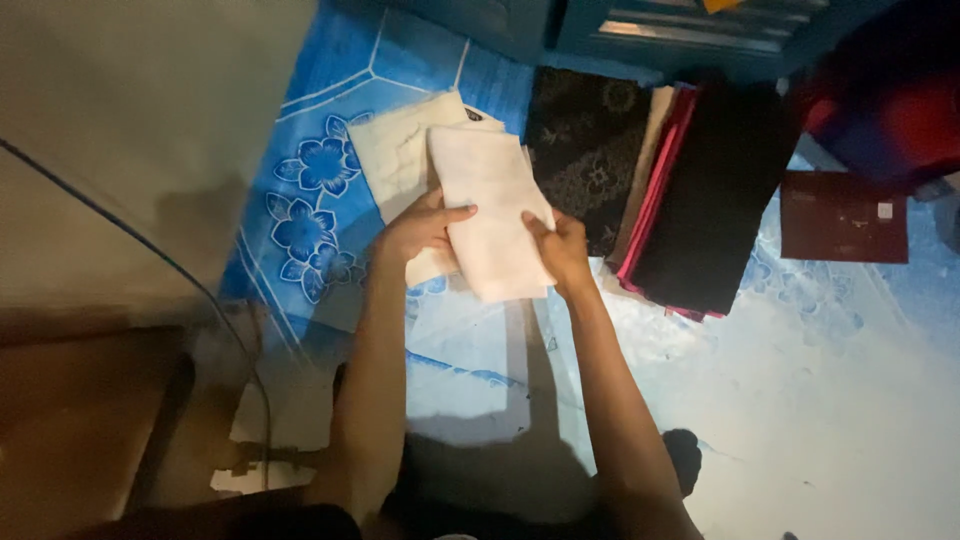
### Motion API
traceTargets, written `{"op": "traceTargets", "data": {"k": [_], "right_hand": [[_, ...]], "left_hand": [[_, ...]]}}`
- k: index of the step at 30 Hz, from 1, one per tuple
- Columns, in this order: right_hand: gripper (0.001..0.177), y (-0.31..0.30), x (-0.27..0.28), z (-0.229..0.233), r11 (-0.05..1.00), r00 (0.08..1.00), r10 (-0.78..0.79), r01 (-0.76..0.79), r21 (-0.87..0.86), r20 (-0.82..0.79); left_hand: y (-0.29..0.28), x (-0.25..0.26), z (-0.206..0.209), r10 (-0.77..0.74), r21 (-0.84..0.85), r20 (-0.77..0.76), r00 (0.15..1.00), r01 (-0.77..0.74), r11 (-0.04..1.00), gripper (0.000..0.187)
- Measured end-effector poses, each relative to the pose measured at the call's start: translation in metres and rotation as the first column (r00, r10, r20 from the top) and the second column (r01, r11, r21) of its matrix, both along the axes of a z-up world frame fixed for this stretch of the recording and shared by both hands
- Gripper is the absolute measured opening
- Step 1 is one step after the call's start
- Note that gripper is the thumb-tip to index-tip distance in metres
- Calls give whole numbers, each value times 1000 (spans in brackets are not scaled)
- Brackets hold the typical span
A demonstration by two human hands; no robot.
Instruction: Folding various pieces of cloth and fabric and placing them inside a plastic storage cabinet.
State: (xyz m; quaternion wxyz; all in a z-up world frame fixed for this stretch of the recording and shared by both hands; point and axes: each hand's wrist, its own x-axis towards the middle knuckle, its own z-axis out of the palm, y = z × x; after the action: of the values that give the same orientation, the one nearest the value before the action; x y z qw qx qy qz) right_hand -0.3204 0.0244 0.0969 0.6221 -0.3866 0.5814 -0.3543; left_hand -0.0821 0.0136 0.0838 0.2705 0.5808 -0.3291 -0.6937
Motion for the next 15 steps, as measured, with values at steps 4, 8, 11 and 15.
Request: {"op": "traceTargets", "data": {"k": [4, 8, 11, 15], "right_hand": [[25, -7, -1, 22, 997, 990, -60, 65, -31, 130], [24, -11, -15, 61, 987, 979, -128, 141, -79, 157], [24, -15, -35, 86, 960, 970, -174, 205, -189, 169], [26, -22, -67, 128, 954, 968, -242, 224, -198, -67]], "left_hand": [[-10, -12, 15, 60, -135, -144, 988, -80, 988, 64], [-14, -32, 50, 121, -185, -196, 973, -158, 970, 68], [-19, -54, 103, 35, -290, -280, 959, -119, 950, 70], [-41, -94, 103, -43, -351, -267, 963, -56, 935, 73]]}}
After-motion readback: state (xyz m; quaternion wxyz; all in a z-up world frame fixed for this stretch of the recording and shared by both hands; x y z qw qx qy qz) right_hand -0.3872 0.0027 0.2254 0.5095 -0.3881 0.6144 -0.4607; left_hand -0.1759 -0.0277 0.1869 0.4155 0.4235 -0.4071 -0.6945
